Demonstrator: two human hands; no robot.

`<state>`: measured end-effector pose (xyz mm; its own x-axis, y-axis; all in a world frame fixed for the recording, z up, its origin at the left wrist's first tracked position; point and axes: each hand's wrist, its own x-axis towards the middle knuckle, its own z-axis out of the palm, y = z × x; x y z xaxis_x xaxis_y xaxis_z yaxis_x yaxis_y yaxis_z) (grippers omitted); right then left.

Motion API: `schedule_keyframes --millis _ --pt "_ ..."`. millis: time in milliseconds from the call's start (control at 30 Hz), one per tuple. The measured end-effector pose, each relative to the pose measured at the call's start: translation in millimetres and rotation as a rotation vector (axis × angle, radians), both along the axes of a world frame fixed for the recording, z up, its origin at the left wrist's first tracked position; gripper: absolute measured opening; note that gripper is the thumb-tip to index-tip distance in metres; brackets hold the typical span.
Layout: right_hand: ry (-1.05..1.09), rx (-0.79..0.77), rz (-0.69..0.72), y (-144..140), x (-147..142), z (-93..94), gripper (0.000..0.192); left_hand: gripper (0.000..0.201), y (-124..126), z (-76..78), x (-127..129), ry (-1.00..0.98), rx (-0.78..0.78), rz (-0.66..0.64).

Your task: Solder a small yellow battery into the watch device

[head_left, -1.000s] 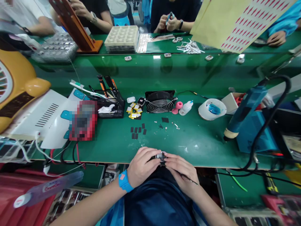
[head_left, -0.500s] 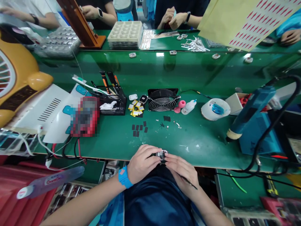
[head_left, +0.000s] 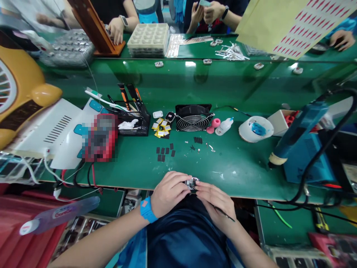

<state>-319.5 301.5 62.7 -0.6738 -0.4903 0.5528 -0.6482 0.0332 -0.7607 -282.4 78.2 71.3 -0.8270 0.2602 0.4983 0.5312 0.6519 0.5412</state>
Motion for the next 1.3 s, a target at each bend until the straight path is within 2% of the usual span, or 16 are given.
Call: schedule_keyframes --millis 167,467,733,1000,1300 --pt "0.023 -0.015 -0.013 -1.9 1.9 -2.6 0.027 0.004 0.0 1.9 0.8 0.009 -0.022 0.001" --pt "0.016 -0.025 -0.017 -1.7 4.3 -8.1 0.035 0.013 -2.8 3.3 0.6 0.058 -0.078 -0.028" --pt "-0.036 -0.033 0.006 -0.1 1.8 -4.9 0.027 0.012 -3.9 2.2 -1.3 0.062 -0.103 -0.046" --pt "-0.014 0.016 0.047 5.8 3.7 -12.6 0.034 0.015 -1.8 6.9 -4.7 0.032 -0.112 -0.034" --pt "-0.056 0.058 0.030 7.1 -1.3 3.4 0.027 0.012 -0.7 6.6 -4.0 -0.014 -0.089 -0.022"
